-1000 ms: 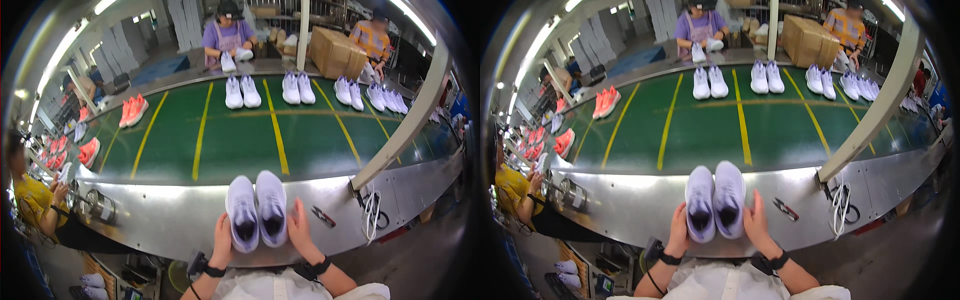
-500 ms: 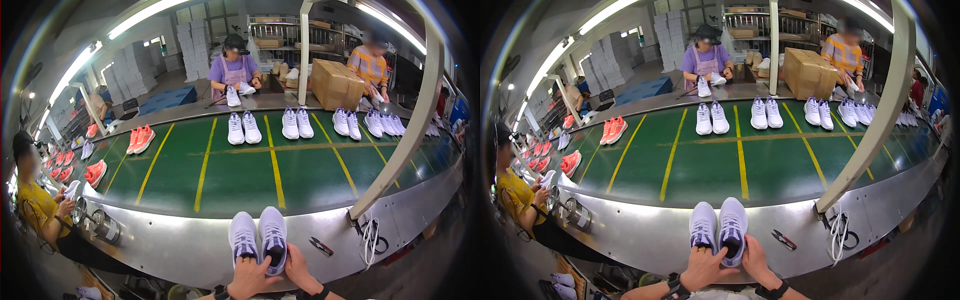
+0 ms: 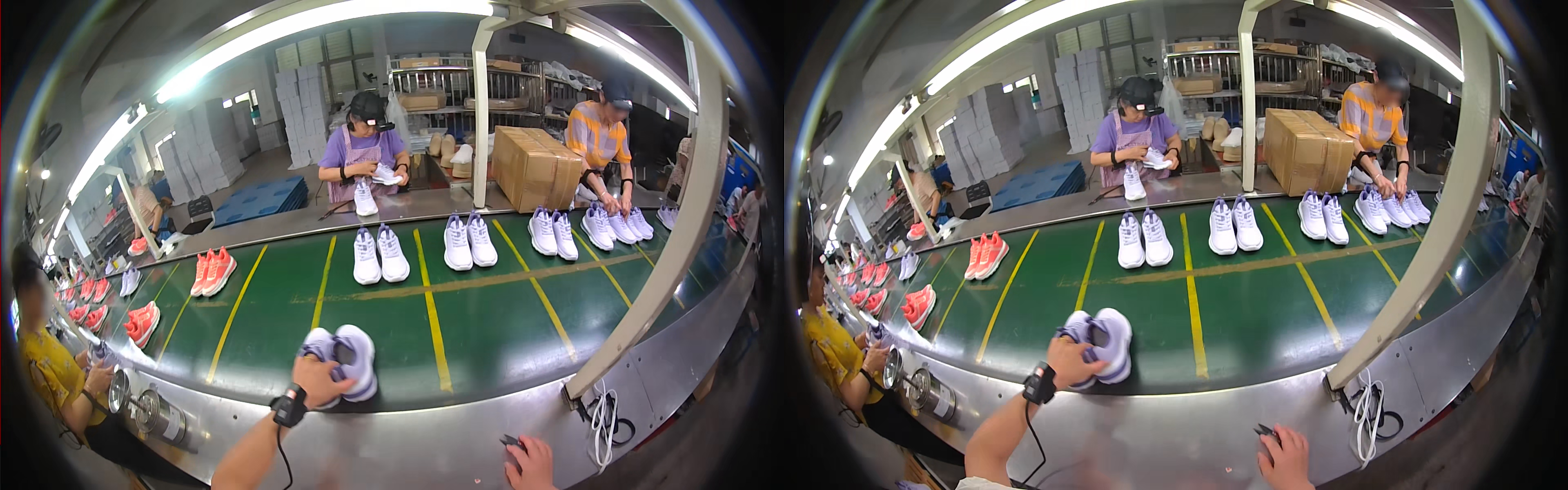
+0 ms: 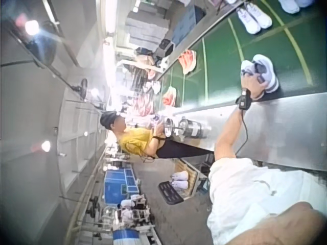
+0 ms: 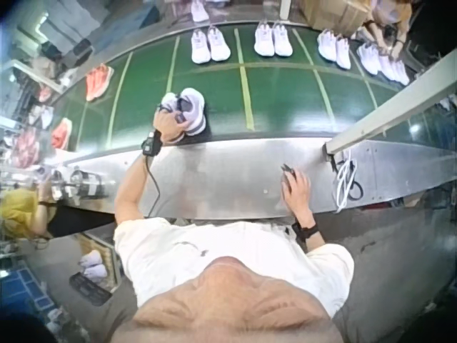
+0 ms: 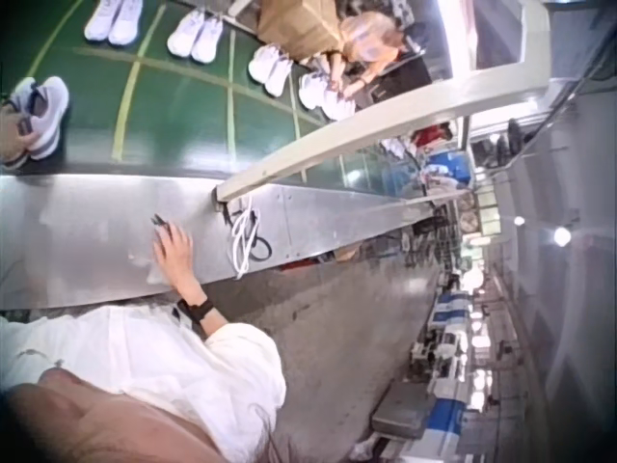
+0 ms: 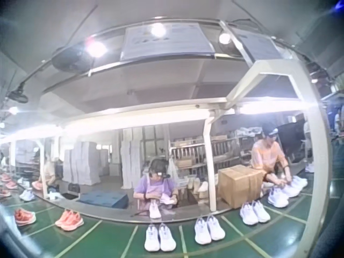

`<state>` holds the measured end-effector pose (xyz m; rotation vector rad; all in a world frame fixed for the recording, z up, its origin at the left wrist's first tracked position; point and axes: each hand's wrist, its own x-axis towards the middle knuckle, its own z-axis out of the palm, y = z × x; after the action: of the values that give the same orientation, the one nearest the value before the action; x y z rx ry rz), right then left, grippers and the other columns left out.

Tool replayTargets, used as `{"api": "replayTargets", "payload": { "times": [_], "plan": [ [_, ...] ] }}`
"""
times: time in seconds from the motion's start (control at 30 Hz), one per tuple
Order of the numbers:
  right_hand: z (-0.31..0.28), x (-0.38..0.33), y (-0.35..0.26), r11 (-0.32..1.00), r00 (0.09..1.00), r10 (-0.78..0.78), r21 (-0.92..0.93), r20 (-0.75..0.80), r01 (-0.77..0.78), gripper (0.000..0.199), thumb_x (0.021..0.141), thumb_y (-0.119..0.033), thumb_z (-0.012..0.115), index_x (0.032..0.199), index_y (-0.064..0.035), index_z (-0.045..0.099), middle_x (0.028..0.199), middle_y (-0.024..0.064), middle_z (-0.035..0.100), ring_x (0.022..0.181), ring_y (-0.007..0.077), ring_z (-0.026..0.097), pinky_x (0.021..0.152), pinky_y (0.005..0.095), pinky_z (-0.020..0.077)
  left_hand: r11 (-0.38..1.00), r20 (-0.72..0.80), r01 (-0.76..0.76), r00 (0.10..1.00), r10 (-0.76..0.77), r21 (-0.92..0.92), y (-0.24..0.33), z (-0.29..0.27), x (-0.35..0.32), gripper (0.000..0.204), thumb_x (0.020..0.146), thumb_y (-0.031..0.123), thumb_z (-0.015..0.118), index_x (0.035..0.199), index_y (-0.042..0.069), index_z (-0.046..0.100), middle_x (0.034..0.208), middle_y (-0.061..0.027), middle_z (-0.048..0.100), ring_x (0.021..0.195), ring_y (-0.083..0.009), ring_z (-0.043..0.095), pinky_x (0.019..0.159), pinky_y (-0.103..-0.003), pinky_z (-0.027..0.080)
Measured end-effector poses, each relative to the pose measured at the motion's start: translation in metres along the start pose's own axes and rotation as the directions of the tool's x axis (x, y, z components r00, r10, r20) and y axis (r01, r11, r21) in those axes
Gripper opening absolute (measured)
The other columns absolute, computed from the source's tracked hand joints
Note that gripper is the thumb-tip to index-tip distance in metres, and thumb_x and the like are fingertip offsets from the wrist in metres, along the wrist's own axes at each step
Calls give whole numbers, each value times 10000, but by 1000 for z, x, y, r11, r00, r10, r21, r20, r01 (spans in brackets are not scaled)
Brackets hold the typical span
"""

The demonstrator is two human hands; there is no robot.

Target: Inspecting manufactured shoes on a conveyor belt and using a tool to trim excess threads.

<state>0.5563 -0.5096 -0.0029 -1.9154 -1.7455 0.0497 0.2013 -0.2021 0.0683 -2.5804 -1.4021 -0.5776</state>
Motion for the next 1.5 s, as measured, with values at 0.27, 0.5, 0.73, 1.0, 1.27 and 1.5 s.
{"api": "replayTargets", "payload": {
  "times": [0.27,0.5,0.73,1.0,1.27,1.5],
  "plan": [
    [1,2,7,997,1000,-4,-83,7,4,375,816,-197,577,1174,-87,568,1227,194,499,1122,386,451,968,508,333,913,504,365,762,-405,181,-175,21,48,694,629,663,653,1066,125,683,1030,-161,667,984,-316,622,875,-382,472],
    [-8,1,4,989,984,100,-124,148,-82,397,825,-187,547,1210,-85,554,1292,206,460,1179,395,413,1005,524,286,746,197,522,851,-486,-414,-80,64,204,900,683,367,791,1381,54,318,1019,-192,641,872,-319,649,744,-357,532],
    [-15,-1,11,983,977,152,-125,152,-133,368,811,-199,562,1170,-119,583,1268,176,486,1173,359,440,994,517,303,-258,400,319,550,-733,-912,12,239,274,1143,689,123,806,1482,188,-15,1169,-115,514,779,-193,563,598,-376,509],
    [-19,5,16,988,982,144,-64,121,-137,345,806,-188,566,1148,-159,595,1238,151,514,1146,321,490,963,511,335,-279,330,175,512,-793,-944,-10,255,274,824,728,-13,738,1353,231,259,1090,-93,533,804,-203,587,614,-352,502],
    [-15,-4,28,992,990,123,-12,62,-122,352,823,-182,557,1170,-131,574,1219,134,514,1160,305,468,933,471,354,-332,443,300,697,-564,-894,3,187,94,722,754,10,669,1352,183,303,1101,-88,508,979,-232,547,830,-514,467],
    [-14,-13,34,997,997,76,-11,-14,-76,356,817,-184,549,1163,-105,571,1245,133,501,1173,283,460,935,458,355,552,864,795,443,-241,-253,-15,20,72,412,854,369,617,1094,36,581,838,-119,639,684,-243,619,607,-372,517]
  ]
}}
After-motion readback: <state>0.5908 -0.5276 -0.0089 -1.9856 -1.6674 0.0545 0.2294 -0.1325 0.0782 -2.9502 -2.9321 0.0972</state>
